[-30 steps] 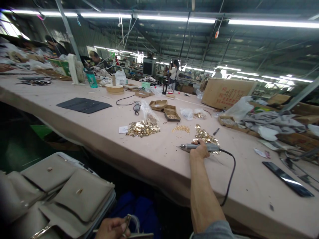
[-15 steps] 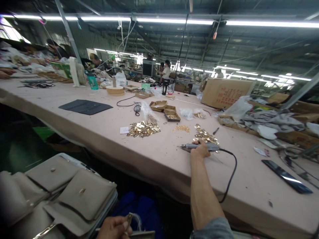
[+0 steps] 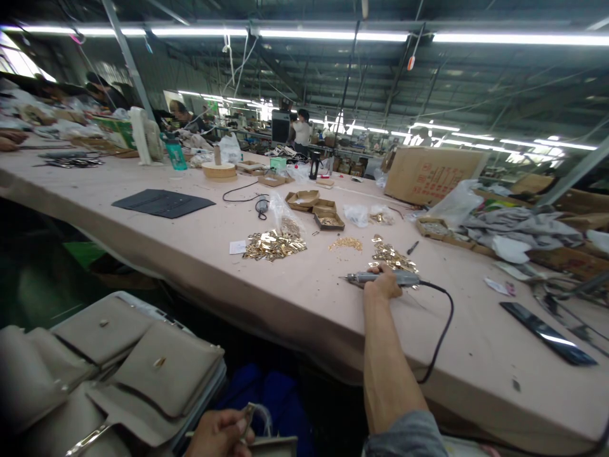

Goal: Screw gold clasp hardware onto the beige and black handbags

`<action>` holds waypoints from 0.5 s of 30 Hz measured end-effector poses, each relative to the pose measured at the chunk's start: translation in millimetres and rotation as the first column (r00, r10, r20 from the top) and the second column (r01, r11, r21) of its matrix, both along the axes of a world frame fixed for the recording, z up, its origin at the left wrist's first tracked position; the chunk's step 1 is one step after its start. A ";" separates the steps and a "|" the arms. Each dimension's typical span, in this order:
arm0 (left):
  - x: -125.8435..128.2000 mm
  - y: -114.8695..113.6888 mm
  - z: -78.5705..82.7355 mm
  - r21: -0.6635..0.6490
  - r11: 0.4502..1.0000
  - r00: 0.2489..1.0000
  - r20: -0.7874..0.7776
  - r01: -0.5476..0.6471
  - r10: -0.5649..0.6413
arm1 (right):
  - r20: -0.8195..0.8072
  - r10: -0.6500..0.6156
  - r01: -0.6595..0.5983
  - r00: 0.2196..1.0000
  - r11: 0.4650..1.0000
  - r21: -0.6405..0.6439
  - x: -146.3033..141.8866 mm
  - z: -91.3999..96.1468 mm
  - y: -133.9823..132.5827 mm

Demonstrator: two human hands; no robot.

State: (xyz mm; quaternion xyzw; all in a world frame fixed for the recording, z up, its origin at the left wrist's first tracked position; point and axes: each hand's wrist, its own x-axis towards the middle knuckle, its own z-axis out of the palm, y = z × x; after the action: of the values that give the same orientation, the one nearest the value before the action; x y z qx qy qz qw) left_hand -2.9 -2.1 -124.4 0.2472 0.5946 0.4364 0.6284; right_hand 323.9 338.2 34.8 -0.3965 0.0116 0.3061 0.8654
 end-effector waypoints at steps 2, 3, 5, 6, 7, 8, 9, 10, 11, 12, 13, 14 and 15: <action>0.4 -0.2 0.5 0.005 1.000 1.000 -0.001 -0.006 0.006 | -0.006 0.000 0.000 1.000 1.000 0.005 0.1 0.0 0.1; 0.5 -0.3 0.3 0.008 1.000 1.000 -0.006 -0.006 0.006 | -0.010 -0.001 0.001 1.000 1.000 0.007 0.2 0.1 0.0; 0.4 0.0 -0.5 0.018 1.000 1.000 -0.017 -0.002 0.002 | -0.019 -0.005 0.005 1.000 1.000 0.009 0.5 0.7 -0.5; 0.2 0.2 -0.9 0.022 1.000 1.000 -0.019 -0.001 0.001 | -0.023 -0.007 0.007 1.000 1.000 0.010 0.6 1.2 -1.1; -0.1 0.5 -1.1 0.023 1.000 1.000 -0.019 0.000 0.001 | -0.026 -0.009 0.010 1.000 1.000 0.011 0.7 1.8 -1.9; -0.5 0.8 -1.1 0.021 1.000 1.000 -0.016 0.000 0.000 | -0.030 -0.010 0.011 1.000 1.000 0.013 0.8 2.5 -2.9; -0.9 1.0 -1.0 0.018 1.000 1.000 -0.014 0.003 -0.002 | -0.033 -0.009 0.009 0.999 1.000 0.015 0.8 3.3 -4.1; -1.3 1.1 -0.7 0.014 1.000 1.000 -0.013 0.008 -0.008 | -0.035 -0.006 0.007 0.999 1.000 0.019 0.7 4.2 -5.3; -1.6 1.1 -0.2 0.009 1.000 1.000 -0.014 0.016 -0.015 | -0.037 -0.002 0.003 0.999 1.000 0.024 0.5 5.0 -6.7; -1.9 0.8 0.6 0.007 1.000 1.000 -0.017 0.023 -0.023 | -0.038 0.003 -0.002 0.999 1.000 0.028 0.3 5.8 -8.0; -2.1 0.4 1.7 0.007 1.000 0.999 -0.020 0.031 -0.031 | -0.039 0.010 -0.009 0.999 0.999 0.033 0.0 6.7 -9.5; -2.2 -0.2 3.2 0.011 0.999 0.999 -0.022 0.036 -0.036 | -0.040 0.018 -0.016 0.999 0.999 0.038 -0.4 7.8 -11.1; -2.3 -0.7 5.1 0.015 0.999 0.999 -0.025 0.040 -0.039 | -0.041 0.029 -0.027 0.999 0.999 0.044 -1.0 9.0 -13.1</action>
State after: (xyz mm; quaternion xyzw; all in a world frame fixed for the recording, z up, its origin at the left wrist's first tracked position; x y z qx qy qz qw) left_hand -5.2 -2.8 -119.3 0.2691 0.5941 0.4253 0.6274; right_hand 322.9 325.0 43.8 -0.3714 0.0173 0.3264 0.8691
